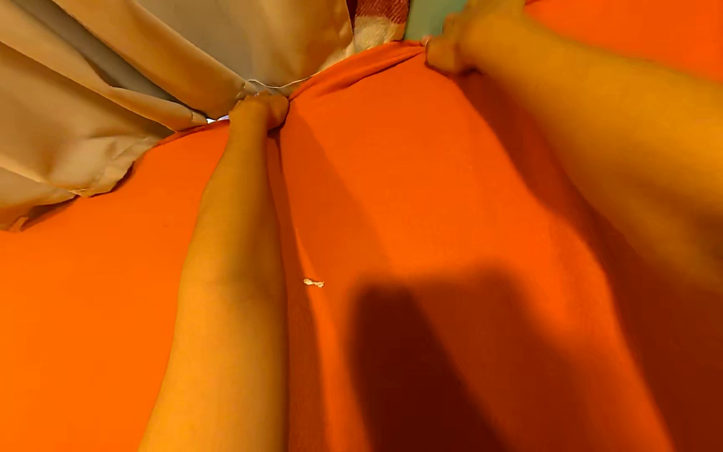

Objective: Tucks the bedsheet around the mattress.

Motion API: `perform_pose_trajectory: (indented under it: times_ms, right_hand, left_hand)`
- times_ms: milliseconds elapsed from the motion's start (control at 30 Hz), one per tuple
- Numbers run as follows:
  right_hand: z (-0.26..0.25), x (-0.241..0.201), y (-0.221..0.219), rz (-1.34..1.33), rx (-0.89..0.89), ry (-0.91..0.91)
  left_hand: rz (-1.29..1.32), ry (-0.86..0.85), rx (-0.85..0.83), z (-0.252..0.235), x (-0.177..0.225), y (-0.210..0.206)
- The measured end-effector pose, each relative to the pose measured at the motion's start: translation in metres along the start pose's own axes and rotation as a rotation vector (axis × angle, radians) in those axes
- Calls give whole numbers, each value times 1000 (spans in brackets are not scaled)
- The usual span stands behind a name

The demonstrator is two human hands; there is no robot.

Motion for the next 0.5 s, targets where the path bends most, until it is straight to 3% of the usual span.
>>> perform_pose_trajectory:
  times_ms: [100,200,267,333,400,433,500]
  right_hand:
    - [8,13,-17,-170,350,-58]
    - [9,14,-18,-221,614,2]
    - [18,9,-20,-173,813,150]
    - [42,-12,-21,-101,918,476]
    - [61,-51,-32,-9,855,800]
    - [66,-71,-39,16,700,859]
    - [63,-105,-35,4,364,729]
  left_hand:
    - [180,-22,98,6,-15,-10]
    - [363,-65,328,10,-24,-20]
    - [397,-170,528,13,-26,-27]
    - [393,-290,599,19,-28,-33]
    - [331,-319,475,26,-29,-37]
    - [307,-304,383,32,-26,-37]
    - [278,-254,235,46,-21,-21]
Point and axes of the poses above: each hand's wrist, its own z-axis away from the middle knuckle, its own y-axis out of the back of the hand, x = y × z, the point moved 2 cm from there along -z, towards the middle knuckle, and after that the axes turned 7 degrees about -x, right-handed, at the moved point
